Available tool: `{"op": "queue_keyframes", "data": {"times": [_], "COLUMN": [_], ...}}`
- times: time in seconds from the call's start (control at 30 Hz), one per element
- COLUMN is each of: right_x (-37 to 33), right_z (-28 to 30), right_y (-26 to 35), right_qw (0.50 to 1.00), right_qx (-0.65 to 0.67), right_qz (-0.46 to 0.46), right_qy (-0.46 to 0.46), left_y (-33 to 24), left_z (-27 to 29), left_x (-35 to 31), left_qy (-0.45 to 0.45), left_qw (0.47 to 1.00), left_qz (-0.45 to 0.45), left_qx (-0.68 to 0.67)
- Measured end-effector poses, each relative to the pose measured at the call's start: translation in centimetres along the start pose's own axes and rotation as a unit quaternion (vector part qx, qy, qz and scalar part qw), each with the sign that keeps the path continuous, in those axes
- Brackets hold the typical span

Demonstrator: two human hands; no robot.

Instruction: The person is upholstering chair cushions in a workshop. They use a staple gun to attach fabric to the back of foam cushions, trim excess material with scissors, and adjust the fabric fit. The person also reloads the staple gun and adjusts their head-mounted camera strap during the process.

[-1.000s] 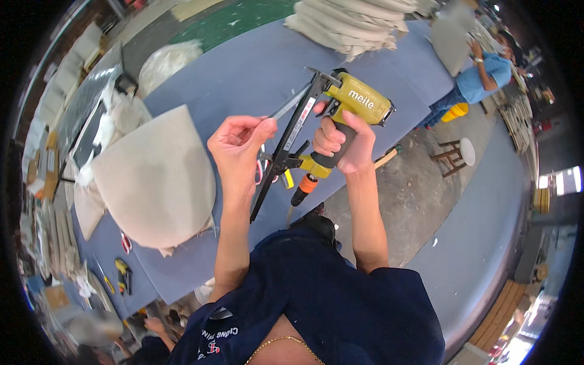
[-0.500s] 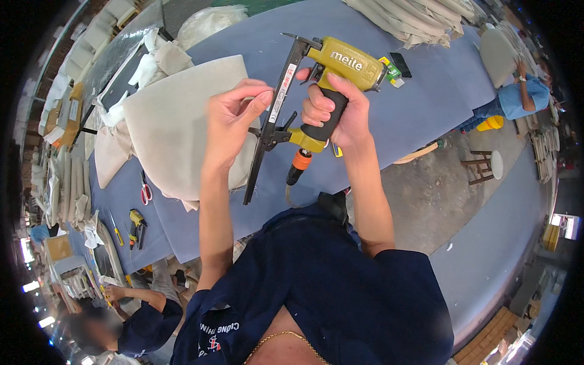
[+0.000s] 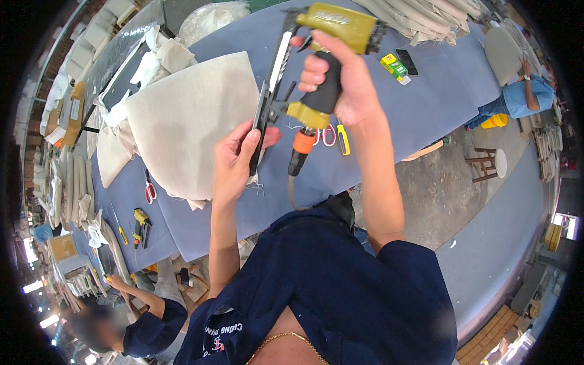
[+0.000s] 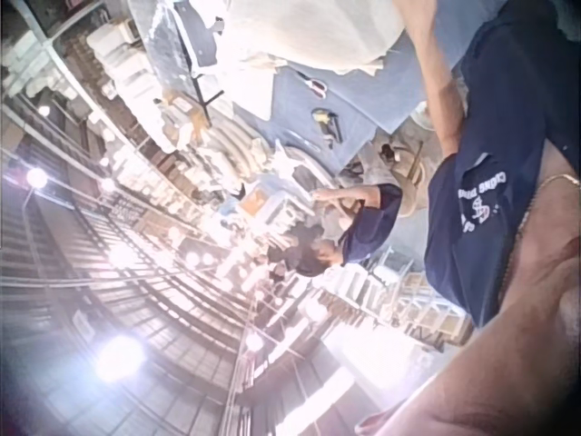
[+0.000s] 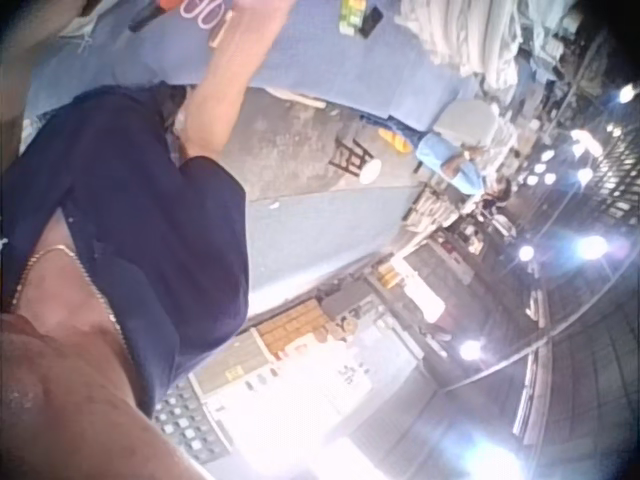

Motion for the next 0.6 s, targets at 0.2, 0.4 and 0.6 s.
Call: {"op": "queue_keyframes", "data": {"times": [0.2,0.4,0.6], "right_x": [-2.3,-3.9,-5.8], "right_z": [-2.8,-3.1,-5.4], "right_y": [-1.2,-2.4,-1.3], "right_qw": [0.984,0.990,0.988], "right_qx": [-0.174,-0.139,-0.144], "right_qz": [0.016,-0.024,0.051], "right_qy": [-0.034,-0.003,0.002], "left_y": [0.8,1.4,-2.3], "left_z": [-1.5,-3.3,-3.8], "left_x": [1.5,1.6,1.1], "left_qy": [-0.026,-0.068,-0.032], "left_qw": [0.992,0.979,0.985], "left_qz": [-0.013,-0.023,-0.094], "left_qx": [-0.123,-0.192,-0.138]}}
Point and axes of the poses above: each hand's wrist, its own x-axis towards the middle knuckle, its own z-axis out of the back of the hand, y = z × x, the point moved 4 cm from there along x, towards the middle knuckle, and after that the axes turned 4 degrees about -x, right-handed, at the moved point
